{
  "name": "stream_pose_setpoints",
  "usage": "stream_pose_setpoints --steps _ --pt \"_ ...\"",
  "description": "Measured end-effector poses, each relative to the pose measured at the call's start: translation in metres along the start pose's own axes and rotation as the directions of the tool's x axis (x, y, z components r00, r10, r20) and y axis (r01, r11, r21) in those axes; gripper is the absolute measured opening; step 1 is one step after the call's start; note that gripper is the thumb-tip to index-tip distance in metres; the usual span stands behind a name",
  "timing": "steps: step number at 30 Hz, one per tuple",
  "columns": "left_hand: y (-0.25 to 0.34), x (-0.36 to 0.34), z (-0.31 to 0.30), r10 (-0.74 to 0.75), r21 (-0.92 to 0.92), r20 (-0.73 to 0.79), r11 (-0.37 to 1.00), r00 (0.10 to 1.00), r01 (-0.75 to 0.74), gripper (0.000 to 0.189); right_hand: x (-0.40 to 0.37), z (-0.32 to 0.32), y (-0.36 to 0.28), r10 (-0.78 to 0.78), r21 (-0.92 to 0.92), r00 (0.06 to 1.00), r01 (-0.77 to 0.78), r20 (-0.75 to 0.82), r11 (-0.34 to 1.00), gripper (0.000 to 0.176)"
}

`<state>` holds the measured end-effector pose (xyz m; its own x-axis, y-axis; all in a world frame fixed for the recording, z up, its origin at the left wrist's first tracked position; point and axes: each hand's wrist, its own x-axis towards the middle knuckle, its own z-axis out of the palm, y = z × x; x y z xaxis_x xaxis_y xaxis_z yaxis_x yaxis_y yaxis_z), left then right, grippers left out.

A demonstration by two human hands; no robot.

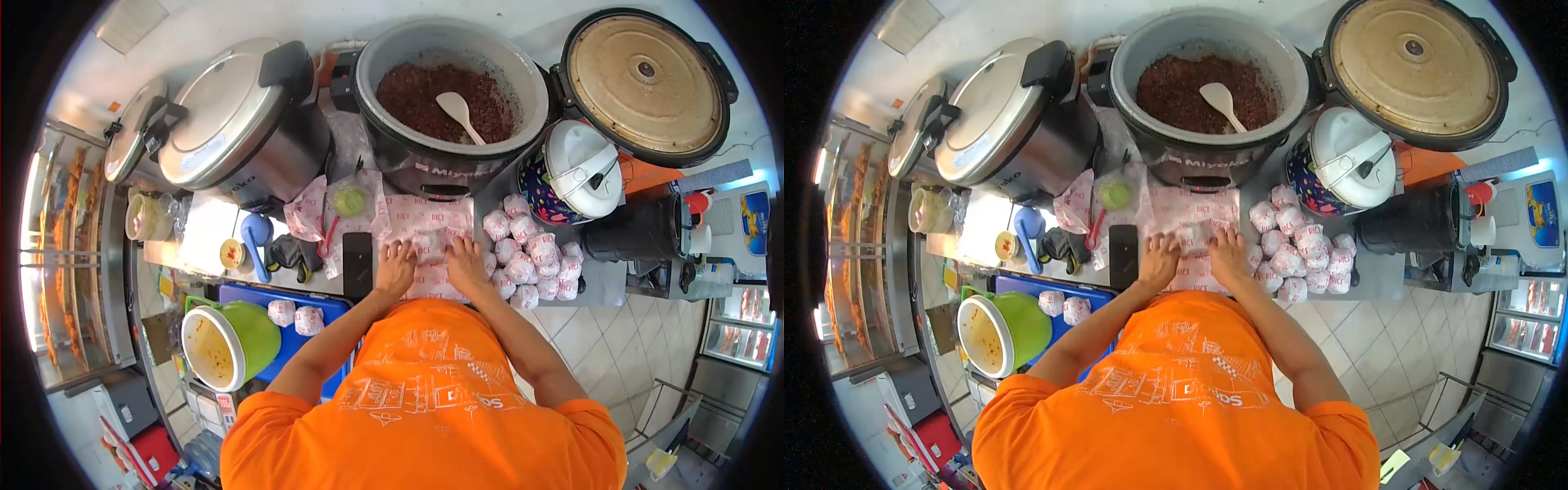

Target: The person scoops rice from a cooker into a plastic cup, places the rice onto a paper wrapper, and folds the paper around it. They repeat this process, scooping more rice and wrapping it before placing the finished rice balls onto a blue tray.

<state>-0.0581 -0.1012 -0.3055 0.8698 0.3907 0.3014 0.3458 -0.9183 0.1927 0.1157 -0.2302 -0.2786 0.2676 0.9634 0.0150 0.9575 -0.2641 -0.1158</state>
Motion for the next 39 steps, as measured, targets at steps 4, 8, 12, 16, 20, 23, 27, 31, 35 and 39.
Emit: stream_pose_setpoints --steps 4,8,12,16,20,23,27,31,35,39 --pt "-0.016 0.013 0.006 -0.042 -0.077 0.186 0.995 0.982 0.057 0.016 0.012 0.018 0.019 0.034 0.225 0.992 -0.061 0.121 0.972 0.021" --pt "-0.028 0.012 0.01 -0.106 -0.334 0.206 0.927 0.973 0.172 0.015 0.027 0.013 0.039 0.0 0.408 0.974 -0.095 0.227 0.908 0.021" --pt "-0.014 0.02 0.019 -0.257 -0.231 0.227 0.923 0.939 0.309 0.012 0.04 0.002 0.036 0.084 0.383 0.933 -0.225 0.351 0.896 0.019" --pt "-0.005 0.027 0.026 -0.492 -0.255 0.297 0.785 0.818 0.565 0.01 0.041 -0.002 0.019 0.302 0.333 0.91 -0.388 0.283 0.859 0.019" --pt "-0.01 0.027 0.034 -0.504 -0.365 0.254 0.741 0.826 0.564 0.01 0.035 0.024 0.021 0.243 0.399 0.958 -0.284 0.152 0.872 0.02" --pt "-0.008 0.037 0.015 -0.408 -0.215 0.092 0.883 0.908 0.418 0.015 0.041 0.025 0.021 0.14 0.298 0.99 -0.132 -0.007 0.945 0.013" --pt "-0.012 0.038 0.024 -0.414 -0.251 0.005 0.88 0.91 0.402 0.017 0.046 0.005 0.03 0.026 0.306 0.994 0.008 -0.106 0.952 0.012" --pt "0.001 0.039 0.013 -0.725 -0.781 0.456 -0.047 0.516 0.623 0.035 0.034 -0.03 0.018 0.03 0.891 0.98 -0.19 0.195 0.413 0.009" --pt "0.034 0.065 -0.024 -0.787 -0.833 0.53 -0.414 0.315 0.368 0.041 0.035 -0.039 0.011 0.031 0.984 0.989 -0.141 0.145 -0.111 0.009" --pt "0.044 0.06 -0.028 -0.699 -0.882 0.465 -0.308 0.544 0.357 0.05 0.031 -0.052 0.006 -0.12 0.647 0.922 -0.347 0.368 -0.679 0.02"
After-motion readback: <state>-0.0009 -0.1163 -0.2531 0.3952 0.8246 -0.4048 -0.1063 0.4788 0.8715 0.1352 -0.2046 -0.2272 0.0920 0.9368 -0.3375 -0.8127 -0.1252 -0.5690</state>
